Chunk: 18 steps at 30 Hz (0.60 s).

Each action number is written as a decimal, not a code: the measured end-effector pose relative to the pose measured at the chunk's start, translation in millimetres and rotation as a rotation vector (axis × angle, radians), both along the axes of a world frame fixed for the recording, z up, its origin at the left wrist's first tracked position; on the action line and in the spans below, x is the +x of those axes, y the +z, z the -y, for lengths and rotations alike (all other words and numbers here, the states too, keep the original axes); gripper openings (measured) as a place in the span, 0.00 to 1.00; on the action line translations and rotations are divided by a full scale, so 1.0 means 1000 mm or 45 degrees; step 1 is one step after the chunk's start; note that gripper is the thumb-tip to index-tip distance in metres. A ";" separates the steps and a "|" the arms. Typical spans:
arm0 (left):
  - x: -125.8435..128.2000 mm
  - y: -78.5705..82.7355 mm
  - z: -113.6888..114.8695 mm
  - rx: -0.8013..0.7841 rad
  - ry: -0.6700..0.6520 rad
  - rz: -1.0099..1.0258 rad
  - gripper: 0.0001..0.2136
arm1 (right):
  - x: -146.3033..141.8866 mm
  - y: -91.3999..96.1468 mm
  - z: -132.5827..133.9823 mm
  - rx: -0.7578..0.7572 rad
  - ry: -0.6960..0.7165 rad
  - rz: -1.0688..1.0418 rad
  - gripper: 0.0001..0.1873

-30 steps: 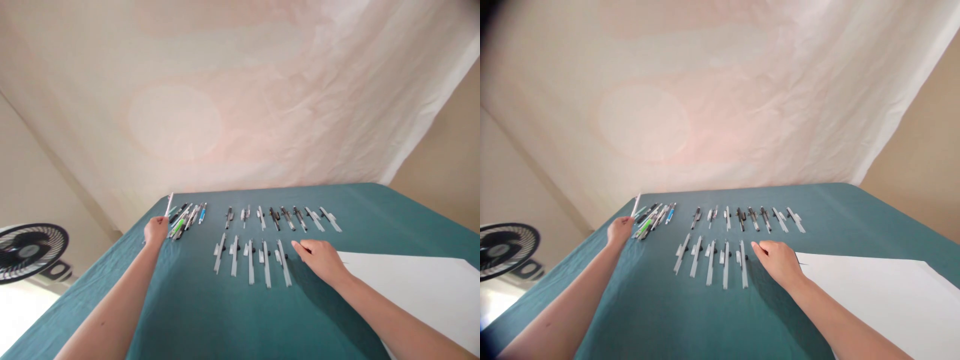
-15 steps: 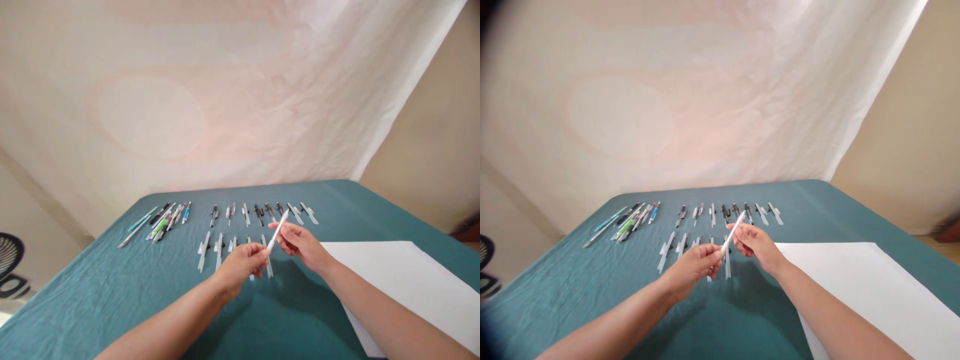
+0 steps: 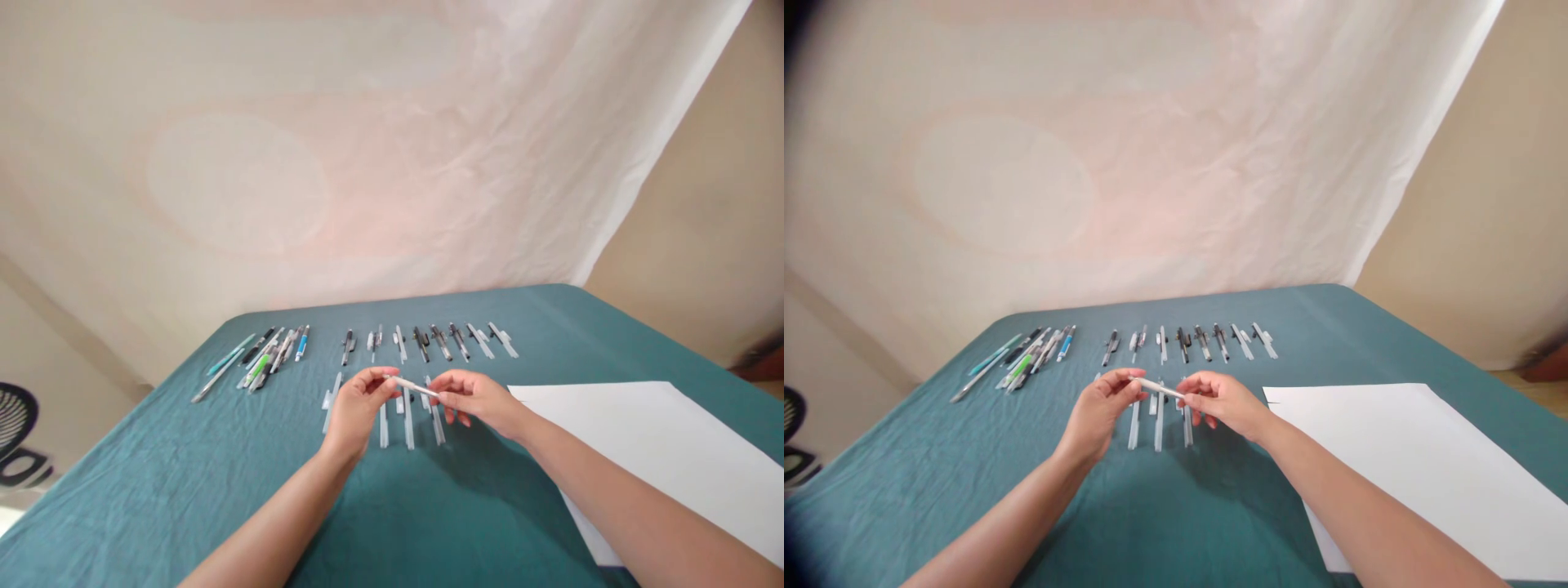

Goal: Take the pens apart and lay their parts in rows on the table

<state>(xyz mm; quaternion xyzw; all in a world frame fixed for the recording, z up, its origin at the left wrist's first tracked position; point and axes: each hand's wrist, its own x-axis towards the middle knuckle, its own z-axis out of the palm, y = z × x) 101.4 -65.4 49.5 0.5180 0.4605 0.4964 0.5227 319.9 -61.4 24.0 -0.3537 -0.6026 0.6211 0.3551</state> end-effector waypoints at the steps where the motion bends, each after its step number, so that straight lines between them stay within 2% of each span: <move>1: -0.002 -0.001 0.000 -0.003 -0.013 0.053 0.13 | -0.002 0.000 0.001 -0.010 0.027 0.040 0.20; 4: -0.004 -0.005 0.004 -0.029 -0.108 0.200 0.12 | -0.004 0.002 0.006 -0.104 0.167 0.067 0.20; 10: 0.003 -0.009 0.012 -0.183 -0.293 0.541 0.12 | -0.003 0.011 0.016 -0.405 0.466 -0.125 0.19; 13: 0.006 -0.010 0.014 -0.253 -0.372 0.640 0.11 | -0.006 0.010 0.018 -0.445 0.518 -0.171 0.18; 18: 0.005 -0.010 0.015 -0.203 -0.407 0.633 0.07 | -0.011 0.004 0.019 -0.396 0.513 -0.126 0.18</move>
